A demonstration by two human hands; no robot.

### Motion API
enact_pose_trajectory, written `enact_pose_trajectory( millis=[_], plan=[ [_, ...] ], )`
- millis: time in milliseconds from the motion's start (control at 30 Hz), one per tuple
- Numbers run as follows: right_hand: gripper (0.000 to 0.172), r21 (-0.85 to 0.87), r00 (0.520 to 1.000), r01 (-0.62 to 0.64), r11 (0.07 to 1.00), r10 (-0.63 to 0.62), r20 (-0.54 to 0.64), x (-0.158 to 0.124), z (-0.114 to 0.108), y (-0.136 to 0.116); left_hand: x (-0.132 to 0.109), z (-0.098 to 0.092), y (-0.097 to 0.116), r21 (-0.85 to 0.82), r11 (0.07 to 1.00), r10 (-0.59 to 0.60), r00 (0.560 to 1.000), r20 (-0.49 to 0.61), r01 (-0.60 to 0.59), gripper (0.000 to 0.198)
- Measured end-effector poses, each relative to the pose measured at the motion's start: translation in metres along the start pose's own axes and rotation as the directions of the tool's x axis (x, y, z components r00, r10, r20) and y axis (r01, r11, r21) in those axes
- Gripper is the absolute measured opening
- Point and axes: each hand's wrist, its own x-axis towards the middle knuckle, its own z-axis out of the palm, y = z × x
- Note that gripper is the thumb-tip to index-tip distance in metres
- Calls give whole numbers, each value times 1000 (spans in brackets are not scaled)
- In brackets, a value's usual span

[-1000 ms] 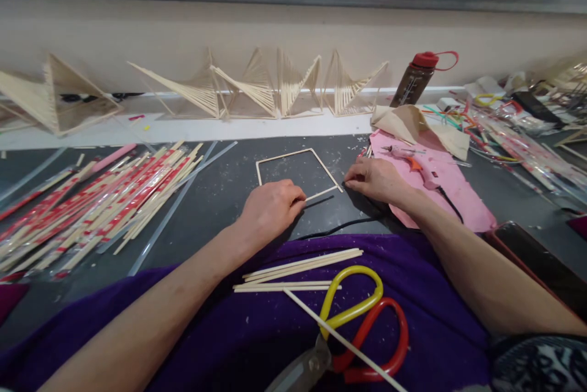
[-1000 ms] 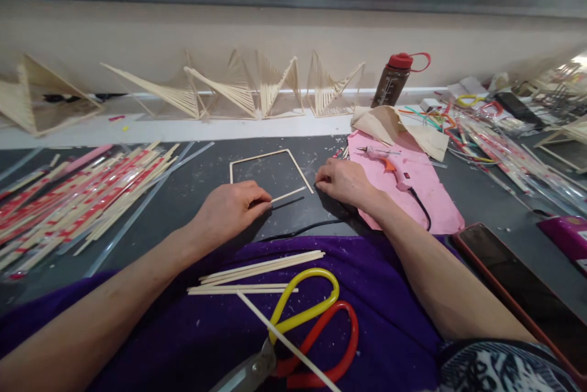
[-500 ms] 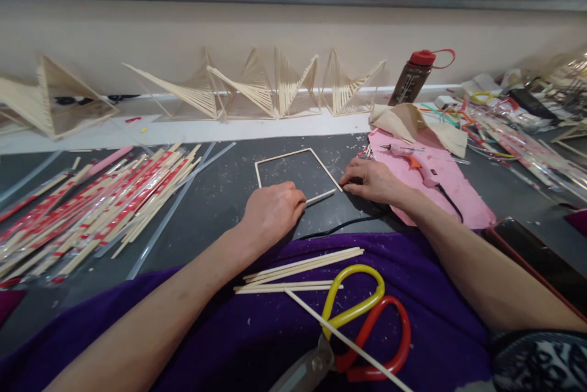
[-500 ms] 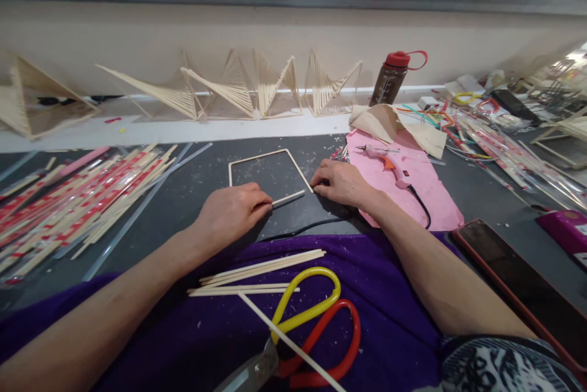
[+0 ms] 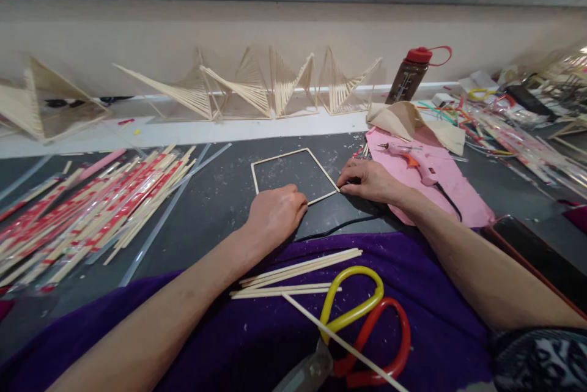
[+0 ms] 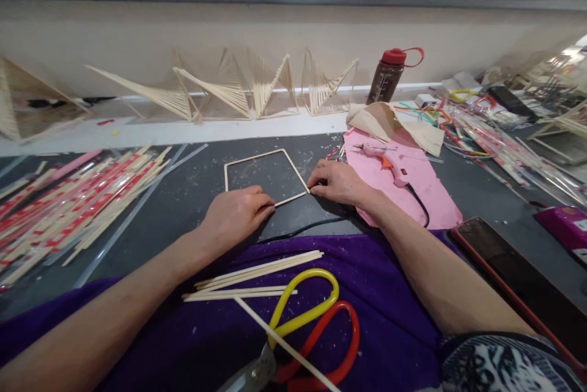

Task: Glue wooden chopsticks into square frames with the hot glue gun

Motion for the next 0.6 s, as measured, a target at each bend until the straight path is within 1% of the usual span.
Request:
enact_pose_trajectory(
  millis=[267,600],
  plan=[
    [10,36,1000,1,999,0,-5,0,1,0,1,1,0,27,1000,8,1000,8,-8,31],
    [10,29,1000,4,1000,-3,-28,-1,2,-2,1,1,0,39,999,8,1000,12,-8,33]
  ],
)
